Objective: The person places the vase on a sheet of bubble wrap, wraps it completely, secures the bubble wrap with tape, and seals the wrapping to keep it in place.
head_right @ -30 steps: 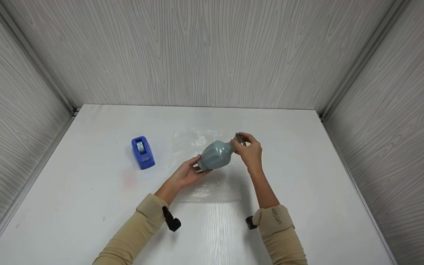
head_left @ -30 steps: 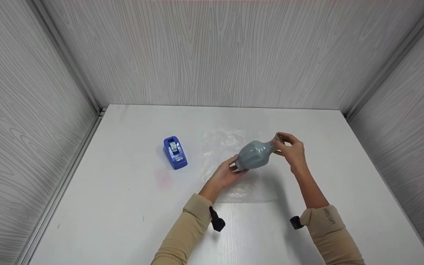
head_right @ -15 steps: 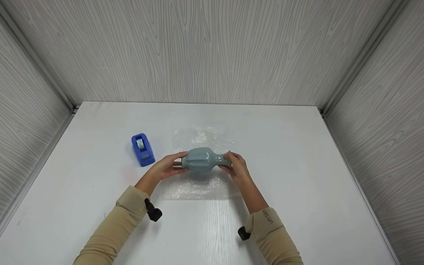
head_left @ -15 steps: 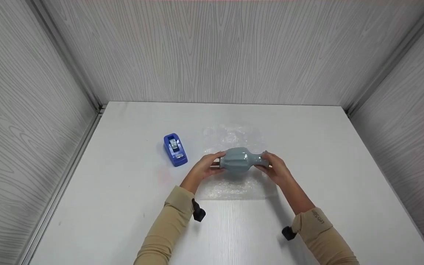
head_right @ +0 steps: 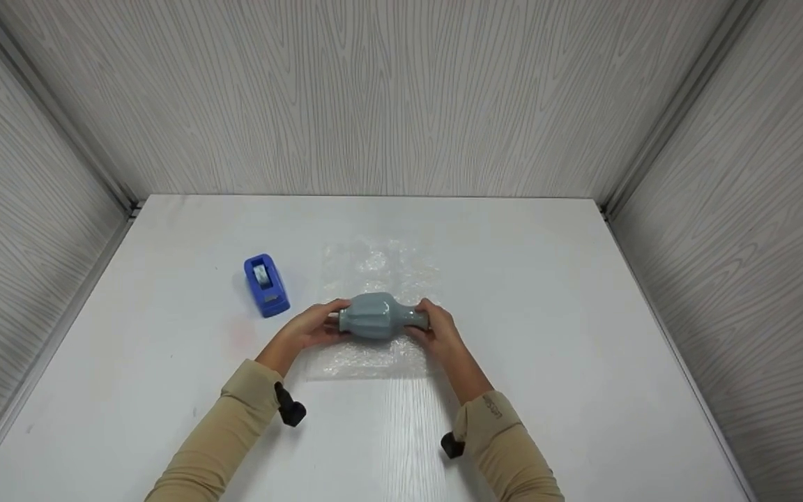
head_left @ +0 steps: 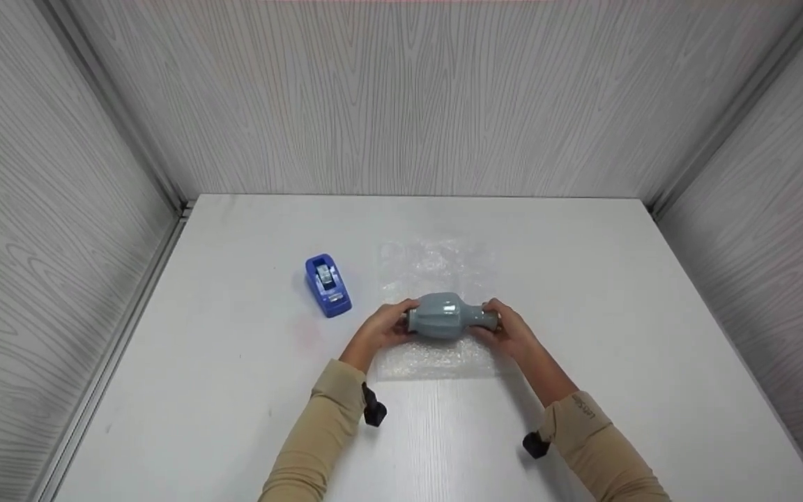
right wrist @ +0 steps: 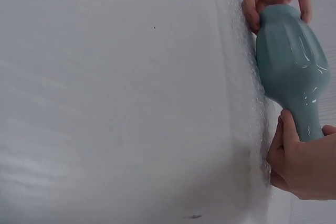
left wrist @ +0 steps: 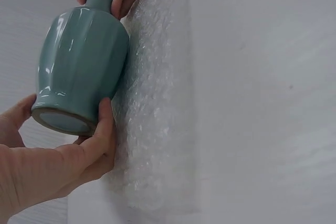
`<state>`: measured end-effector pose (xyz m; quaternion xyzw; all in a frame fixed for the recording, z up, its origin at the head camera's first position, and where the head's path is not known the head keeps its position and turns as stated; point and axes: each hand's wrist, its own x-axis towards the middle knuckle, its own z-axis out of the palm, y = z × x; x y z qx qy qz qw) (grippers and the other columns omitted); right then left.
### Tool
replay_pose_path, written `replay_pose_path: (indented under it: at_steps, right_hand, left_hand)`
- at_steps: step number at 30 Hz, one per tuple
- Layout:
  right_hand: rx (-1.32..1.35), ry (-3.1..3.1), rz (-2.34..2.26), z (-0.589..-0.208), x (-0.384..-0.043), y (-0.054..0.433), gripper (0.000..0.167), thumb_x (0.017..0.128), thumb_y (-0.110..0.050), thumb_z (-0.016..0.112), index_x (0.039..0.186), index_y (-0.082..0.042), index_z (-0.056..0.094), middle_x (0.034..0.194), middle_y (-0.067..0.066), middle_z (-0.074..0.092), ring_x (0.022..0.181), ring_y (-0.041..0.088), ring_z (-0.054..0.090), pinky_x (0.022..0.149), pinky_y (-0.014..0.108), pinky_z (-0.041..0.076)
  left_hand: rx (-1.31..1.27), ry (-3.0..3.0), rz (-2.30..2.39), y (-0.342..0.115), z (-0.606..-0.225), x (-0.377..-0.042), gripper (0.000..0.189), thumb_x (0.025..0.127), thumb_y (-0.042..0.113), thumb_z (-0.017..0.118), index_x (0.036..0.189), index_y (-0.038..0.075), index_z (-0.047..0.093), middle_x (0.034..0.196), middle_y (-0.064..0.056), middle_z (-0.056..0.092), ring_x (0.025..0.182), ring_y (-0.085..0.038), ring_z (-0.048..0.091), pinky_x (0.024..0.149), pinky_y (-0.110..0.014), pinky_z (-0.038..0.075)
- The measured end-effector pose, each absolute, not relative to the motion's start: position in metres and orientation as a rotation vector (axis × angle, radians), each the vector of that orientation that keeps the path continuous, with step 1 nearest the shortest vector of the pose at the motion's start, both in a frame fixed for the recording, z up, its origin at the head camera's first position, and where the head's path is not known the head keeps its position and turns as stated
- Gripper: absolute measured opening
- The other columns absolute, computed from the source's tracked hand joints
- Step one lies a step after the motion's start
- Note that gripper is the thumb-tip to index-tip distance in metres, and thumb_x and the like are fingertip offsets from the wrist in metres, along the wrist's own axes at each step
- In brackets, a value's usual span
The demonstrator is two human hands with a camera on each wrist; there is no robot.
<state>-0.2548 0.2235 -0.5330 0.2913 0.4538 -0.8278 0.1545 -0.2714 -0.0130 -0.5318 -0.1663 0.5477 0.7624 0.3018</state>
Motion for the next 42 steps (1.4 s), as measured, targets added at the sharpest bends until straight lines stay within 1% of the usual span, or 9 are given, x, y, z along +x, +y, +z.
replay_pose_path:
  at_steps: [3, 10, 19, 22, 25, 31, 36, 39, 42]
  right_hand:
    - [0.829, 1.298, -2.373, -0.535, -0.257, 0.224, 0.020, 0.081, -0.005, 0.055, 0.100, -0.002, 0.048, 0.107, 0.009, 0.041, 0.085, 0.016, 0.052, 0.089, 0.035, 0.043]
    - [0.817, 1.315, -2.357, -0.537, -0.261, 0.227, 0.027, 0.081, -0.007, 0.057, 0.106, -0.002, 0.048, 0.111, 0.011, 0.042, 0.086, 0.020, 0.060, 0.088, 0.032, 0.044]
    - [0.842, 1.290, -2.356, -0.539, -0.261, 0.225, 0.021, 0.081, -0.009, 0.058, 0.099, -0.002, 0.050, 0.102, 0.010, 0.052, 0.082, 0.017, 0.060, 0.087, 0.033, 0.045]
    - [0.843, 1.274, -2.368, -0.540, -0.260, 0.223, 0.020, 0.080, -0.008, 0.058, 0.098, -0.001, 0.050, 0.102, 0.010, 0.050, 0.081, 0.017, 0.059, 0.087, 0.032, 0.044]
    - [0.866, 1.236, -2.371, -0.539, -0.258, 0.221, 0.019, 0.080, -0.007, 0.058, 0.096, -0.001, 0.050, 0.103, 0.010, 0.048, 0.081, 0.018, 0.059, 0.086, 0.033, 0.045]
    - [0.889, 1.126, -2.387, -0.531, -0.254, 0.221, 0.016, 0.081, -0.005, 0.059, 0.094, -0.001, 0.051, 0.103, 0.010, 0.045, 0.082, 0.019, 0.057, 0.088, 0.031, 0.044]
    - [0.809, 1.279, -2.354, -0.525, -0.245, 0.226, 0.019, 0.084, -0.007, 0.057, 0.099, 0.001, 0.050, 0.105, 0.013, 0.043, 0.083, 0.019, 0.058, 0.087, 0.028, 0.044]
    - [0.745, 1.334, -2.333, -0.525, -0.239, 0.230, 0.017, 0.086, -0.006, 0.053, 0.101, 0.001, 0.047, 0.107, 0.014, 0.039, 0.085, 0.020, 0.056, 0.088, 0.031, 0.044]
    - [0.747, 1.291, -2.336, -0.529, -0.236, 0.232, 0.014, 0.086, -0.005, 0.053, 0.098, 0.001, 0.047, 0.107, 0.014, 0.037, 0.087, 0.021, 0.054, 0.089, 0.034, 0.043]
  left_hand:
    - [-0.415, 1.452, 2.044, -0.013, -0.535, -0.271, 0.031, 0.088, 0.019, 0.059, 0.107, -0.003, 0.051, 0.098, -0.013, 0.050, 0.085, -0.018, 0.050, 0.089, -0.040, 0.043]
    - [-0.285, 1.376, 2.111, -0.009, -0.540, -0.272, 0.040, 0.093, 0.019, 0.052, 0.122, -0.008, 0.047, 0.111, -0.014, 0.051, 0.099, -0.019, 0.050, 0.092, -0.040, 0.040]
    - [-0.311, 1.426, 2.055, -0.011, -0.541, -0.270, 0.048, 0.093, 0.025, 0.052, 0.128, -0.007, 0.043, 0.124, -0.019, 0.047, 0.111, -0.025, 0.046, 0.093, -0.044, 0.039]
    - [-0.304, 1.433, 2.051, -0.013, -0.541, -0.270, 0.051, 0.094, 0.026, 0.052, 0.132, -0.007, 0.041, 0.130, -0.020, 0.043, 0.117, -0.028, 0.043, 0.093, -0.044, 0.039]
    - [-0.324, 1.441, 2.038, -0.015, -0.540, -0.269, 0.051, 0.094, 0.025, 0.051, 0.133, -0.006, 0.039, 0.132, -0.020, 0.041, 0.120, -0.029, 0.040, 0.093, -0.045, 0.039]
    - [-0.379, 1.485, 2.023, -0.016, -0.528, -0.266, 0.049, 0.093, 0.020, 0.053, 0.131, -0.008, 0.039, 0.127, -0.023, 0.041, 0.115, -0.031, 0.044, 0.092, -0.043, 0.041]
    - [-0.353, 1.559, 1.956, -0.013, -0.521, -0.260, 0.044, 0.093, 0.023, 0.054, 0.124, -0.007, 0.045, 0.109, -0.016, 0.049, 0.096, -0.023, 0.050, 0.091, -0.039, 0.041]
    - [-0.330, 1.636, 1.885, -0.012, -0.522, -0.253, 0.040, 0.093, 0.026, 0.053, 0.118, -0.006, 0.051, 0.097, -0.010, 0.053, 0.084, -0.018, 0.051, 0.090, -0.038, 0.042]
    - [-0.313, 1.671, 1.850, -0.010, -0.526, -0.249, 0.039, 0.094, 0.028, 0.051, 0.114, -0.005, 0.054, 0.090, -0.007, 0.056, 0.077, -0.015, 0.052, 0.086, -0.037, 0.043]
